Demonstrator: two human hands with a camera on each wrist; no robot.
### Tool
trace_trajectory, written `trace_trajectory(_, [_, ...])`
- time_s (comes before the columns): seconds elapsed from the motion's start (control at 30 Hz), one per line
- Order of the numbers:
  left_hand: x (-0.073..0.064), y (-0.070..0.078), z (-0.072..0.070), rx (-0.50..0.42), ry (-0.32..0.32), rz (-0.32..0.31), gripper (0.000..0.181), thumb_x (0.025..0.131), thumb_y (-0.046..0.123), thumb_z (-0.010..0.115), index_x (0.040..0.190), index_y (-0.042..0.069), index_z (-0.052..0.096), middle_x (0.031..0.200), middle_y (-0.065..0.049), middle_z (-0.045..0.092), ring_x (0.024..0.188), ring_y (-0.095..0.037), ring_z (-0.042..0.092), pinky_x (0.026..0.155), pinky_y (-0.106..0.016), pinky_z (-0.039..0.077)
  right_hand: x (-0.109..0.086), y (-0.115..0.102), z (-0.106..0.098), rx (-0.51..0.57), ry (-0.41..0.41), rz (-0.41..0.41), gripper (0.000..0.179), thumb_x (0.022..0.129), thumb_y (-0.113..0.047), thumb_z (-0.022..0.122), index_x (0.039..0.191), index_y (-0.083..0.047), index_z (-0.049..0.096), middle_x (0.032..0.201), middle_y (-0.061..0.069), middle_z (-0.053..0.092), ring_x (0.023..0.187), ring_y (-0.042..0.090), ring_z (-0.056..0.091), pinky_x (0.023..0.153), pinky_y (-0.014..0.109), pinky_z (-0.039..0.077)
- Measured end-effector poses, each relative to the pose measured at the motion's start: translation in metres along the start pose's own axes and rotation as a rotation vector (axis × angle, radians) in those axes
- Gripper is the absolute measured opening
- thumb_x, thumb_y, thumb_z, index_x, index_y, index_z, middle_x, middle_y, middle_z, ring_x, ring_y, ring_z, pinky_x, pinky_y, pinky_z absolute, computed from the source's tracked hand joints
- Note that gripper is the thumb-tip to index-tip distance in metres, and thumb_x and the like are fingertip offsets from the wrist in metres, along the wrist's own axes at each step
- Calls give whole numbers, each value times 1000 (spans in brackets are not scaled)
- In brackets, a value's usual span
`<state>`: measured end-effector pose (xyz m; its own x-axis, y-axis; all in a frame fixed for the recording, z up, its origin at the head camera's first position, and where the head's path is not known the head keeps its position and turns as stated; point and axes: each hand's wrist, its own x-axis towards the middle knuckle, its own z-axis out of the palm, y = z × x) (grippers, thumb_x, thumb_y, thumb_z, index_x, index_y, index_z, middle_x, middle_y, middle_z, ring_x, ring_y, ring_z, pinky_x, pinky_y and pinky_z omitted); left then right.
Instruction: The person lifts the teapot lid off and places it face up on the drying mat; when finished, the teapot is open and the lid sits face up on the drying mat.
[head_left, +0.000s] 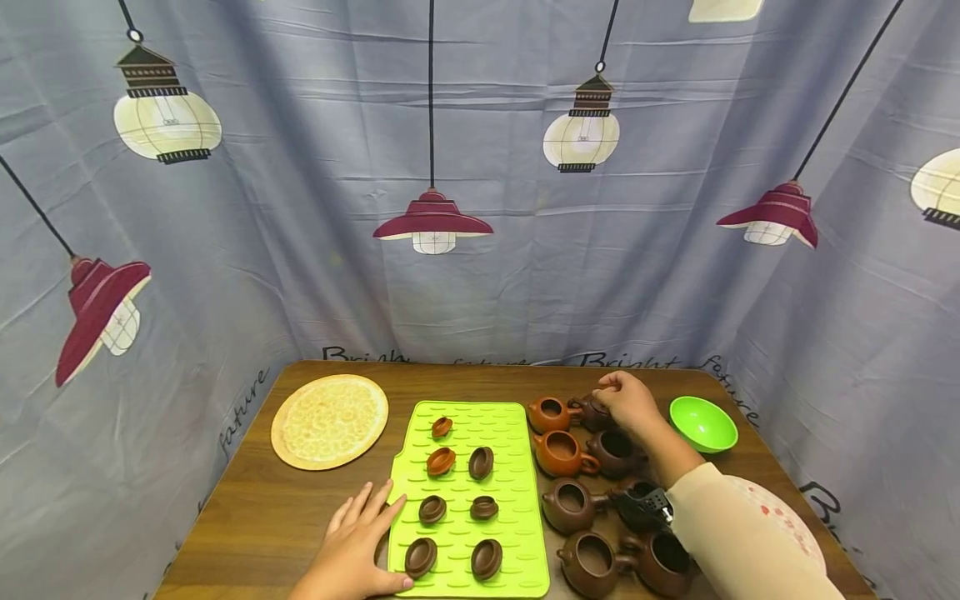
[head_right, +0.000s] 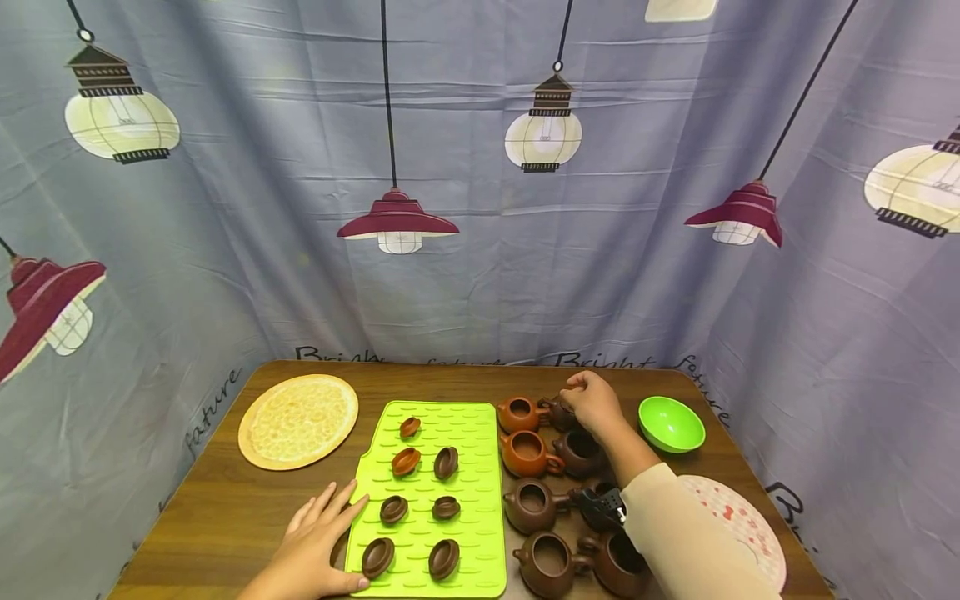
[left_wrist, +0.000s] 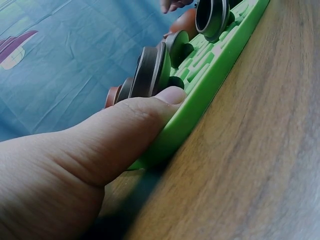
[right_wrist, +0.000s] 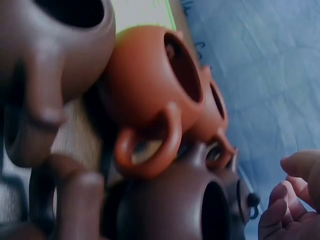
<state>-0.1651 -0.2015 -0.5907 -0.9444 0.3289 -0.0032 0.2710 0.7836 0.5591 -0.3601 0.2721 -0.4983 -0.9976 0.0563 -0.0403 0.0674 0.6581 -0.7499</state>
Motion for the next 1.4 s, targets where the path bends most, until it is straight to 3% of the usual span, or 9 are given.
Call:
trace_trajectory(0.3, [0,1,-1,12,-15,-4,119,67,76,83,162,18,42,175,-12,21,159,-51,13,120,-72,6,4,18,-3,-96,-17,30,34,101,-21,65,126,2,64,123,24,66,109,38,62,90,50,52])
trace_trajectory(0.7, [0,1,-2,10,-20,-3,119,66,77,83,162,19,43,174,-12,23,158,-51,16,120,-75,10,8,26,3,-114,-11,39,19,101,-18,67,113,-3,69,110,18,69,98,33,61,82,43,49])
trace_trajectory(0.93, [-1,0,0,18,-4,9,119,66,78,83,161,18,44,173,-14,25,157,-52,18,119,-77,12,3,21,3,-158,10,41,16,105,-19,64,115,-7,67,108,16,67,92,32,59,76,41,47])
trace_trajectory(1.1, [-2,-3,3,44,10,22,119,65,79,83,160,17,46,171,-16,29,155,-53,21,119,-76,16,-3,18,3,-126,7,47,18,108,-21,60,120,-8,65,104,13,65,88,29,58,70,37,45])
trace_trajectory(1.27, [0,-3,3,34,19,21,118,66,78,83,160,17,45,172,-15,27,156,-53,20,119,-76,14,-6,12,4,-16,9,37,19,109,-17,56,123,-5,63,95,14,67,77,21,64,63,32,48])
trace_trajectory(1.4, [0,-2,1,14,17,21,119,67,79,82,160,16,45,173,-15,26,156,-53,18,119,-77,12,-8,6,8,62,5,33,20,110,-12,52,123,0,60,99,15,69,74,18,68,64,29,52])
